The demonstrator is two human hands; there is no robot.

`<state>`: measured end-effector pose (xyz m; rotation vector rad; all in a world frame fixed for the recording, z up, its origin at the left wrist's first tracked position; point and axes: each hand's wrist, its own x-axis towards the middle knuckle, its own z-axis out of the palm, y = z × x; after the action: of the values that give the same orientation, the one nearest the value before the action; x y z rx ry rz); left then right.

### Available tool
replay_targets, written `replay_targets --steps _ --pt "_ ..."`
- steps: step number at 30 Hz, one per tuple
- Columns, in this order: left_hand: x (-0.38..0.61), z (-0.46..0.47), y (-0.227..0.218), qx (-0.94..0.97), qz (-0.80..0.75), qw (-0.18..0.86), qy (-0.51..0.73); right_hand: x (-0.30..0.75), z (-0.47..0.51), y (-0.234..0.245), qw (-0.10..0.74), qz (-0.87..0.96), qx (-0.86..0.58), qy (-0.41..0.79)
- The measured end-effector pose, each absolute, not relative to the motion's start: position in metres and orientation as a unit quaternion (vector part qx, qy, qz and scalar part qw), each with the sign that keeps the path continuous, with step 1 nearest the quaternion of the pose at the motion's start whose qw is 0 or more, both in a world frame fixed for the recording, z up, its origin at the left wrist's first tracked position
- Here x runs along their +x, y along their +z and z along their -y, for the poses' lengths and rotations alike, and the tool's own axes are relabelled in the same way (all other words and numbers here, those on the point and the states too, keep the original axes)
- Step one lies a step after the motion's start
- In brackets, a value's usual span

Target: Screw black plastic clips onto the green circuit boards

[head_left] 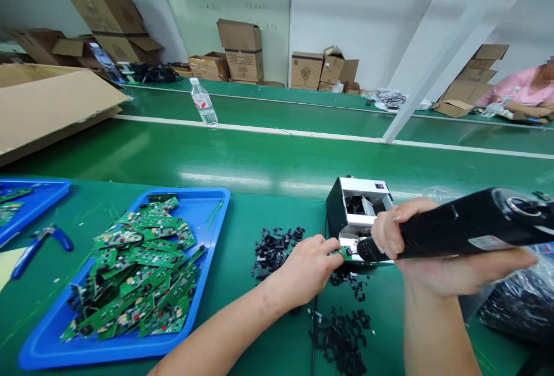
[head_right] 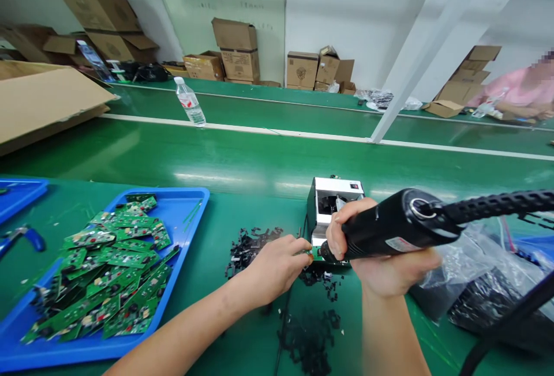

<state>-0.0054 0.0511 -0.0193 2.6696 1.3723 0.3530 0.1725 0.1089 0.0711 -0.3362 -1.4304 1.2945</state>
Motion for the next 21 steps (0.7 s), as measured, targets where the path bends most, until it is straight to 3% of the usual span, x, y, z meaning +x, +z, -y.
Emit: replay_targets --steps 21 --pt "-0.005 -0.051 -0.021 0.878 -0.458 0.069 0.123 0.166 -0.112 0.054 0.536 0.6 -0.152 0.574"
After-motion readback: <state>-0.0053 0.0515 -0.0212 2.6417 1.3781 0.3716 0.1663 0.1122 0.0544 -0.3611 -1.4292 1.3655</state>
